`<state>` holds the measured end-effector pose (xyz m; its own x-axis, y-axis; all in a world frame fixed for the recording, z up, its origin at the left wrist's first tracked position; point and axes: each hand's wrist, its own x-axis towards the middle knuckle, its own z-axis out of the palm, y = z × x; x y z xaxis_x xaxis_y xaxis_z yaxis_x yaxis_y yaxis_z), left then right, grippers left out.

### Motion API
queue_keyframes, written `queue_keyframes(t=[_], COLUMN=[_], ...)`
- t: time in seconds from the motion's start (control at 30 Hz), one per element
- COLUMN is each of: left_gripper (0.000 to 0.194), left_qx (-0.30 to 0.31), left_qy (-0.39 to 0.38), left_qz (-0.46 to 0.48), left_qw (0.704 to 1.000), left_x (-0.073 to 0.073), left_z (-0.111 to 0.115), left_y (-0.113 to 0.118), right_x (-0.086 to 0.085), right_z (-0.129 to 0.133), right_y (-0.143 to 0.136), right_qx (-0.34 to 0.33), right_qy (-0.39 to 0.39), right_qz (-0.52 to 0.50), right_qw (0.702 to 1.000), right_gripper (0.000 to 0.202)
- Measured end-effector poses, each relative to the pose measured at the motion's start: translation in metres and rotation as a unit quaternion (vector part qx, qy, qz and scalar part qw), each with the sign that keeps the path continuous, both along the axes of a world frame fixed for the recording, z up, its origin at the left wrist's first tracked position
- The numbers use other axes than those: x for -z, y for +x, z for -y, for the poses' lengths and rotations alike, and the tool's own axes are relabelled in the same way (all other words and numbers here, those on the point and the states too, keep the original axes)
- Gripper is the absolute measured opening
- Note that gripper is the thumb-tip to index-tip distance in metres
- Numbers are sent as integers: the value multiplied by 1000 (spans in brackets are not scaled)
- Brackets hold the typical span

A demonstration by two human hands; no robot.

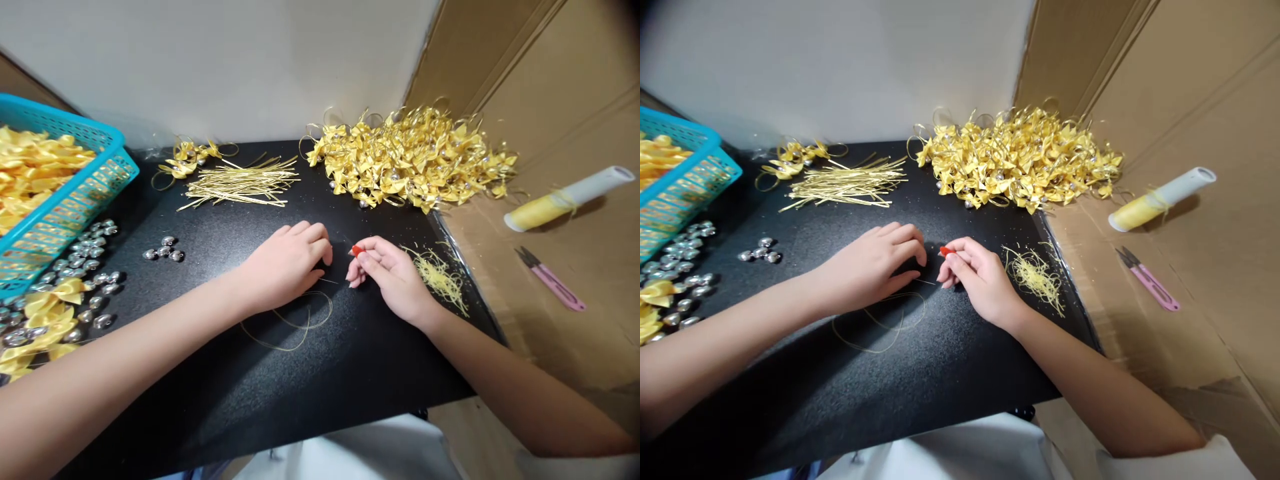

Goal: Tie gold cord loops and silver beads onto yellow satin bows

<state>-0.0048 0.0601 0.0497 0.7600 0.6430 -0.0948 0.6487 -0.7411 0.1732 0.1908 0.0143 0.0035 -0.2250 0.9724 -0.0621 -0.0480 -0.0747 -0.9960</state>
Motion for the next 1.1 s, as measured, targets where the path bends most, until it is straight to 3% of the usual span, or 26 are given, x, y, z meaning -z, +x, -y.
queue_keyframes(t=[0.17,0.3,0.53,0.67,0.9,1.1], left_gripper=[8,9,7,10,13,32], left_qx=[-5,-13,-36,-36,-52,-12], left_qy=[-59,-101,-140,-95,-30,81], left_qz=[3,20,75,75,93,103], left_qw=[998,995,987,992,994,991], left_x=[-3,1,7,10,20,27], left_z=[-3,-6,-6,1,17,37], left_y=[-1,0,-1,2,-5,-15], right_x=[-4,-7,-15,-23,-34,-27], right_z=[5,8,5,6,10,17], right_y=[4,5,6,10,4,-4], right_qx=[-4,-53,-81,-100,-153,-126], right_qy=[63,129,113,96,54,77], right_qz=[87,185,265,347,542,584], right_qw=[994,973,954,928,824,798], right_gripper=[14,18,15,19,42,40])
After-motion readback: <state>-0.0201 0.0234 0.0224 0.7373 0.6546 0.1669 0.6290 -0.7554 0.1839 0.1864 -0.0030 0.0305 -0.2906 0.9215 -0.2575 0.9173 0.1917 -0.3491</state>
